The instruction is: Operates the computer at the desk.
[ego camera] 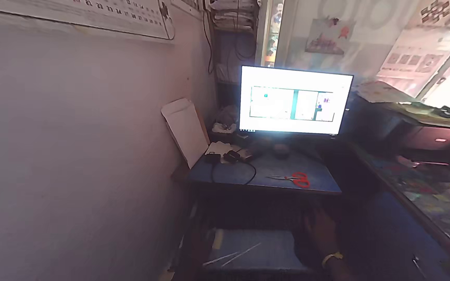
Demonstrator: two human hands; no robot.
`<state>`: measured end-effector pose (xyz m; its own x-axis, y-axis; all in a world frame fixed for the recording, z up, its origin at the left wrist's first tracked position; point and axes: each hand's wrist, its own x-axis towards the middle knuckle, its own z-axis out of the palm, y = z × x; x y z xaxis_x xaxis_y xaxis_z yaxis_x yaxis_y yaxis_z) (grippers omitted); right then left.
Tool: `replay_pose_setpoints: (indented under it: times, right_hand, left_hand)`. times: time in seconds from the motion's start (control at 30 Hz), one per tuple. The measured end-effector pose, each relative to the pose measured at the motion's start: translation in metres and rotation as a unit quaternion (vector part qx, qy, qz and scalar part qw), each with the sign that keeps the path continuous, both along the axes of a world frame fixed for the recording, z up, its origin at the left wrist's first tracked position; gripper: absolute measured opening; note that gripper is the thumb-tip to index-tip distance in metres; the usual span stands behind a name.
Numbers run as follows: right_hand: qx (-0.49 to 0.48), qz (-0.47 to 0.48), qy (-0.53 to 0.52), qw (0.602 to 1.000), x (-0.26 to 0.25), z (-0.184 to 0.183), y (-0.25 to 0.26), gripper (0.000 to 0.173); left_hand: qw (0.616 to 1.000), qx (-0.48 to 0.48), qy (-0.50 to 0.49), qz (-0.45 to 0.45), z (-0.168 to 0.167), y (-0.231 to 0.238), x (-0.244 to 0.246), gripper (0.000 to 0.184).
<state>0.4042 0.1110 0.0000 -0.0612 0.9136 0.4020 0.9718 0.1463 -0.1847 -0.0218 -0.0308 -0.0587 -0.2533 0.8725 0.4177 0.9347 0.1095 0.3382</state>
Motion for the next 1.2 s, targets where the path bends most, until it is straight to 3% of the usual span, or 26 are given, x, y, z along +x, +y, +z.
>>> replay_pose_setpoints:
  times: [0.27,0.4,0.67,0.83,1.0,1.2]
  right_hand:
    - [0.026,0.025,-0.003,0.999,0.002,-0.007,0.000,0.061]
    - [0.019,0.027,-0.012,0.999,0.000,-0.001,-0.003,0.061]
    - [0.065,0.056,-0.075,0.993,-0.017,0.009,-0.005,0.062]
    - [-0.043,0.156,-0.128,0.978,-0.068,0.046,-0.030,0.060]
    - [-0.079,0.262,-0.096,0.957,-0.105,0.038,-0.037,0.055]
    - [-0.058,0.266,-0.112,0.956,-0.103,0.017,-0.038,0.069]
  left_hand:
    - [1.000,-0.005,0.014,0.026,0.000,-0.002,0.005,0.062]
    - [0.998,-0.056,-0.018,0.026,0.008,-0.004,0.006,0.058]
    - [0.998,-0.047,-0.036,0.012,0.007,0.000,0.000,0.049]
    - [0.998,-0.056,-0.032,0.019,0.010,0.003,0.002,0.050]
    - [0.993,-0.091,-0.032,0.066,0.032,-0.001,0.013,0.050]
    - [0.998,-0.044,0.001,0.051,0.012,0.001,0.011,0.046]
